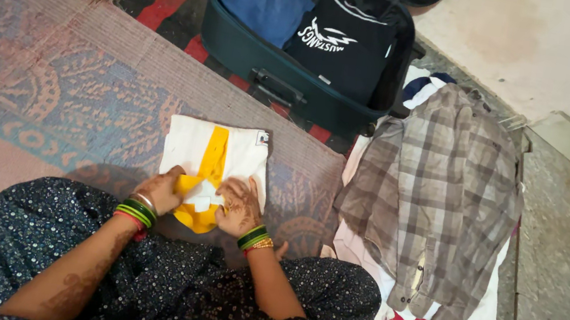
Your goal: The person folds a yellow and white garment and a plaid shirt by hand, then places them into an open suitcase on the floor.
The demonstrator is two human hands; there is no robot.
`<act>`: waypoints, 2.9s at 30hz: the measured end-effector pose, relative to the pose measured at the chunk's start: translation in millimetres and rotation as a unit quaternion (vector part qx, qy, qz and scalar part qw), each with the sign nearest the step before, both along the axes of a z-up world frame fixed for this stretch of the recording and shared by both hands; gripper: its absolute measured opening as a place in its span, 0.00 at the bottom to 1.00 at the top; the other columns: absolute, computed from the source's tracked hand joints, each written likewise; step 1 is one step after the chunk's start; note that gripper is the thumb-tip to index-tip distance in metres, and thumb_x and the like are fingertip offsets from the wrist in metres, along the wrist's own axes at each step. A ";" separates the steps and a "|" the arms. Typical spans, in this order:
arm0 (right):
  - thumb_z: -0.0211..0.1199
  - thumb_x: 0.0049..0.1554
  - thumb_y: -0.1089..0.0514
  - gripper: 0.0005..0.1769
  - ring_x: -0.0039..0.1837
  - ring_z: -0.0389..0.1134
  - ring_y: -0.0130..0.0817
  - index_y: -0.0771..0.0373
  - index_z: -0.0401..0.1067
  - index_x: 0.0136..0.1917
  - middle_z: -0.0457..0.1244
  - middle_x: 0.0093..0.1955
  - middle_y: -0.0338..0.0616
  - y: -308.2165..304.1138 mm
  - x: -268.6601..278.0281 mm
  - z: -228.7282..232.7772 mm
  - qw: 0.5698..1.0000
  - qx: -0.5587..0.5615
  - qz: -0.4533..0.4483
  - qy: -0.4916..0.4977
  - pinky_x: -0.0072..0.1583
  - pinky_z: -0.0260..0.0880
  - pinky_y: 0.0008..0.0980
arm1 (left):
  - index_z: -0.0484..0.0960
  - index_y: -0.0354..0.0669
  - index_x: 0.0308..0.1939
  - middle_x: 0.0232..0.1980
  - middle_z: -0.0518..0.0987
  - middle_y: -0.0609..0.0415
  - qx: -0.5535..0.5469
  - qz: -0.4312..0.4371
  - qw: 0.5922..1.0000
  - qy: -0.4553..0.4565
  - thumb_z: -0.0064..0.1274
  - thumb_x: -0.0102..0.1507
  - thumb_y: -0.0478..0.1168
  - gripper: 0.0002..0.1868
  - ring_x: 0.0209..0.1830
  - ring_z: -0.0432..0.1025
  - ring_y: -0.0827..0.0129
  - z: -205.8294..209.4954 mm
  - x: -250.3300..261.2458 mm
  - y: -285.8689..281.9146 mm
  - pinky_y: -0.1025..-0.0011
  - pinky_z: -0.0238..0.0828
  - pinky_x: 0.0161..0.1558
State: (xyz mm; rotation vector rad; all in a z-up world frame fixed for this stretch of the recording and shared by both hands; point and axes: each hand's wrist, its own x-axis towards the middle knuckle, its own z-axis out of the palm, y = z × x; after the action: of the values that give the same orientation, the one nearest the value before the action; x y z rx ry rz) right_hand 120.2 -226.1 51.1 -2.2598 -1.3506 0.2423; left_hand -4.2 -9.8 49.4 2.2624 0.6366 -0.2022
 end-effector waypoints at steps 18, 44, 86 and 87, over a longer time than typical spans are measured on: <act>0.65 0.53 0.37 0.41 0.85 0.40 0.53 0.46 0.62 0.77 0.48 0.84 0.43 12.8 -12.1 4.1 0.993 -0.063 0.050 -0.087 0.78 0.33 0.67 | 0.83 0.34 0.53 0.47 0.87 0.35 -0.241 0.009 0.969 0.063 0.47 0.60 0.47 0.25 0.47 0.82 0.44 -118.5 -1.1 54.3 0.56 0.79 0.50; 0.66 0.55 0.49 0.13 0.52 0.71 0.47 0.56 0.76 0.49 0.70 0.50 0.46 95.7 36.4 -18.4 0.951 0.071 -0.293 0.065 0.55 0.70 0.44 | 0.83 0.36 0.47 0.46 0.84 0.46 -0.127 0.119 0.951 -0.254 0.56 0.60 0.34 0.12 0.44 0.81 0.57 -77.7 94.7 15.4 0.66 0.76 0.48; 0.70 0.53 0.66 0.06 0.41 0.71 0.23 0.69 0.76 0.45 0.71 0.39 0.40 98.0 62.7 -81.7 0.844 0.270 -0.274 0.374 0.46 0.74 0.25 | 0.84 0.38 0.34 0.41 0.83 0.51 -0.057 0.087 0.952 -0.287 0.62 0.55 0.34 0.05 0.38 0.80 0.63 -42.0 104.1 11.7 0.69 0.78 0.42; 0.69 0.52 0.68 0.05 0.41 0.70 0.22 0.68 0.75 0.44 0.71 0.39 0.39 98.1 61.9 -87.4 0.832 0.289 -0.275 0.387 0.46 0.73 0.24 | 0.84 0.38 0.34 0.42 0.83 0.52 -0.070 0.090 0.953 -0.282 0.62 0.55 0.34 0.05 0.38 0.81 0.64 -42.3 104.0 11.4 0.70 0.78 0.42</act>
State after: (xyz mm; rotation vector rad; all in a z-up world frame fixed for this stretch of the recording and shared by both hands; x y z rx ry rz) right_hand 182.2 -128.0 -36.3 -1.6278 -0.2590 0.4161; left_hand 99.8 1.5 7.0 1.9752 0.4947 0.4623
